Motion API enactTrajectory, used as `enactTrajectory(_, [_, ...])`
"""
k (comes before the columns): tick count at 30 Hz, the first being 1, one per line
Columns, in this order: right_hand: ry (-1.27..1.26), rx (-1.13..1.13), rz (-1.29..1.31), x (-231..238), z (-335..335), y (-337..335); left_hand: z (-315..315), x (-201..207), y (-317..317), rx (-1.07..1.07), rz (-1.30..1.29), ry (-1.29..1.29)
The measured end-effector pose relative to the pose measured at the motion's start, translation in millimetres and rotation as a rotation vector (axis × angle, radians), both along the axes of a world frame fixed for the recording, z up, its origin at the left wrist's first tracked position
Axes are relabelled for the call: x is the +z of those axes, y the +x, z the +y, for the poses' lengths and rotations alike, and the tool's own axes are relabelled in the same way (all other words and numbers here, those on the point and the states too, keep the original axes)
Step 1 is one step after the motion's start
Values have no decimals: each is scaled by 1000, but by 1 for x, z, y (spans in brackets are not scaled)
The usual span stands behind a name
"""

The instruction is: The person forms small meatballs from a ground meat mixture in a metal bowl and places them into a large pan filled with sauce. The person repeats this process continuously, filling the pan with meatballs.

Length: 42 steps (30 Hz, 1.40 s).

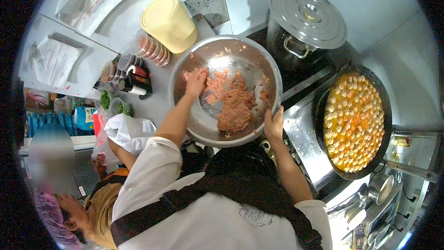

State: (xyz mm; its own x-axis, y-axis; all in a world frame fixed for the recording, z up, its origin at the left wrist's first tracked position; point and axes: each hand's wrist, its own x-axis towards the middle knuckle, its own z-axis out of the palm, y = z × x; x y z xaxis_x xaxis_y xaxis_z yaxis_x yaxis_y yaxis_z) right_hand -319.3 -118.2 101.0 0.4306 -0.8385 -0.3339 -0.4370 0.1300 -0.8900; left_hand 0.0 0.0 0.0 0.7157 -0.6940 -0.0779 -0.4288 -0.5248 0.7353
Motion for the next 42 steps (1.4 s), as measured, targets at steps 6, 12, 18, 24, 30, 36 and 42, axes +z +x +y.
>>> enactTrajectory(6, [-117, -21, 24, -28, 3, 3, -36, 23, -136, -107, 302, -282])
enactTrajectory(12, [-124, -6, 43, -26, 1, -10, -31, 45, -92, -477, -23, -155])
enactTrajectory(18, [-97, 148, 21, -25, -16, 1, -82, -9, -50, -109, -171, 145])
enactTrajectory(24, [-127, 111, -74, -62, -31, 11, -121, 40, -120, -619, 200, -92])
enactTrajectory(30, [-286, 38, -117, -61, -52, 23, -55, 74, -126, -783, -97, 30])
enactTrajectory(36, [-341, 65, -208, -45, -51, 46, -7, 48, -137, -365, -155, -169])
enactTrajectory(42, [-357, 41, -63, -35, -49, 55, -28, 26, -153, -219, -176, -323])
